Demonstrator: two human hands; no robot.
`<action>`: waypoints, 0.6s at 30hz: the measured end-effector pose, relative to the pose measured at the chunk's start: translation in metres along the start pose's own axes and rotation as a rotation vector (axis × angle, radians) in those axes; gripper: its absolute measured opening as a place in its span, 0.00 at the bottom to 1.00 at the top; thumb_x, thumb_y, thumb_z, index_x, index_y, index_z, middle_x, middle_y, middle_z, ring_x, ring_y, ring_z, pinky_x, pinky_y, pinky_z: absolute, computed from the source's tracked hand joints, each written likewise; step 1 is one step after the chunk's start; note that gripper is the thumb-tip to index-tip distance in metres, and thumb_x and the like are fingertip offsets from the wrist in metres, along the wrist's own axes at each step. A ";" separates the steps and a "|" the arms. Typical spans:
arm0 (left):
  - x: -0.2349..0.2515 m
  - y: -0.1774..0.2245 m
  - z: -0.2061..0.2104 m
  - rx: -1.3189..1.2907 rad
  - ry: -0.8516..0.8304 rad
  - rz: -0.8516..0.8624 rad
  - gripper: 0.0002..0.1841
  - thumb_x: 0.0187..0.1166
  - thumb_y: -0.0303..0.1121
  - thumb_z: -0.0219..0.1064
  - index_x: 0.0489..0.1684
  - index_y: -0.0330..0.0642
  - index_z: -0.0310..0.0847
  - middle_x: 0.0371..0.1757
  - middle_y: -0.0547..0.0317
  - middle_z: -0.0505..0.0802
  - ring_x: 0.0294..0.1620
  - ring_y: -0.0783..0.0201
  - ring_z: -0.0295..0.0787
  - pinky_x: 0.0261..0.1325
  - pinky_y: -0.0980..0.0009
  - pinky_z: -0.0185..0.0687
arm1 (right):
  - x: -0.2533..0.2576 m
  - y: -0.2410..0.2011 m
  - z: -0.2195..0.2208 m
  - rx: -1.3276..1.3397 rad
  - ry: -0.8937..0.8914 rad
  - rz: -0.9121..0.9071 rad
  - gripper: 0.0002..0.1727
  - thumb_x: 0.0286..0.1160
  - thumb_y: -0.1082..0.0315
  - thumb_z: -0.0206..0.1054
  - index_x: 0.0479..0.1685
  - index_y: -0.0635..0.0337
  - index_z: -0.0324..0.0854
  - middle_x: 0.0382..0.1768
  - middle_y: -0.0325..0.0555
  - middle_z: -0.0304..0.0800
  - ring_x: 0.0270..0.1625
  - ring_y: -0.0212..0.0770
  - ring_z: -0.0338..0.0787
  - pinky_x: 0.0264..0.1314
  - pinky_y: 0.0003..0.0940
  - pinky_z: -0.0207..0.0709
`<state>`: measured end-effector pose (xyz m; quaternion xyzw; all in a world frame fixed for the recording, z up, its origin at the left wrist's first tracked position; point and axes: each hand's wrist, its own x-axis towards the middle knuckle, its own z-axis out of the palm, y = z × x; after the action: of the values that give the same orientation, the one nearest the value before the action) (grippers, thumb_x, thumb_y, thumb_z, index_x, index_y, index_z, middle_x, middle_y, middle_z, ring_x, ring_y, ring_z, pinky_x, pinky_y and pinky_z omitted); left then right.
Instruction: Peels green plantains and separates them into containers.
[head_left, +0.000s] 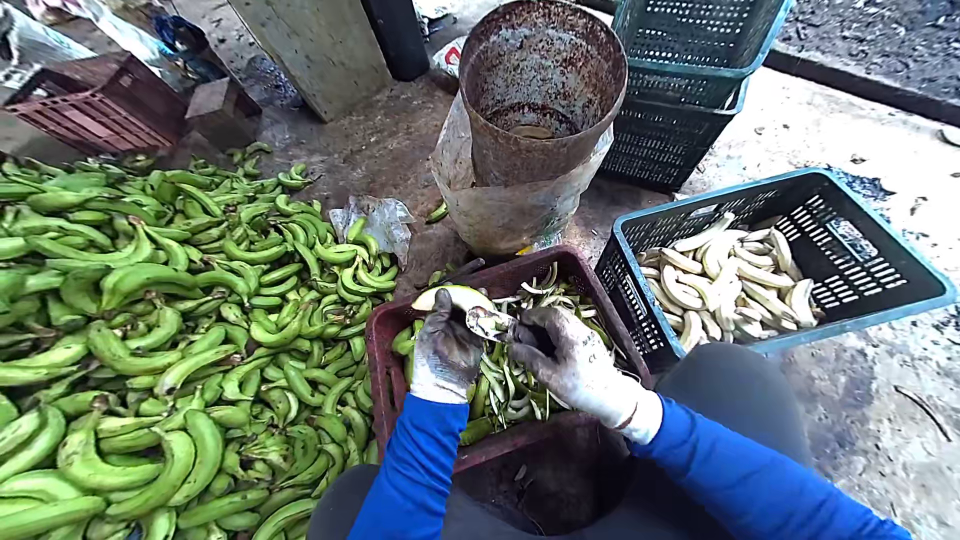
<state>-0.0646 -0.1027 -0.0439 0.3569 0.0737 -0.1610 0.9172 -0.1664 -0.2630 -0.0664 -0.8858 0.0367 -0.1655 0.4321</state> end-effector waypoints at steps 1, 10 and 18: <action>0.000 0.000 -0.001 -0.007 0.005 0.020 0.16 0.94 0.40 0.47 0.63 0.43 0.75 0.54 0.46 0.90 0.54 0.51 0.91 0.56 0.51 0.89 | -0.001 0.000 0.002 -0.019 -0.002 -0.017 0.27 0.75 0.39 0.70 0.60 0.50 0.87 0.52 0.40 0.91 0.56 0.36 0.89 0.62 0.40 0.85; -0.012 0.010 0.008 0.346 -0.103 -0.031 0.16 0.93 0.37 0.50 0.70 0.44 0.74 0.49 0.46 0.91 0.45 0.55 0.91 0.48 0.55 0.90 | 0.016 0.014 -0.012 -0.035 -0.006 -0.182 0.23 0.79 0.43 0.69 0.61 0.47 0.89 0.53 0.39 0.90 0.57 0.35 0.88 0.63 0.41 0.85; -0.014 0.016 -0.004 0.594 -0.578 -0.392 0.34 0.79 0.49 0.68 0.86 0.54 0.67 0.53 0.49 0.90 0.40 0.61 0.90 0.41 0.66 0.90 | 0.062 0.037 -0.042 -0.062 -0.164 0.114 0.23 0.83 0.36 0.59 0.54 0.39 0.89 0.42 0.34 0.93 0.45 0.36 0.91 0.50 0.54 0.86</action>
<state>-0.0719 -0.0855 -0.0338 0.5243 -0.1684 -0.4384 0.7103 -0.1186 -0.3308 -0.0552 -0.9058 0.0565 -0.0663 0.4146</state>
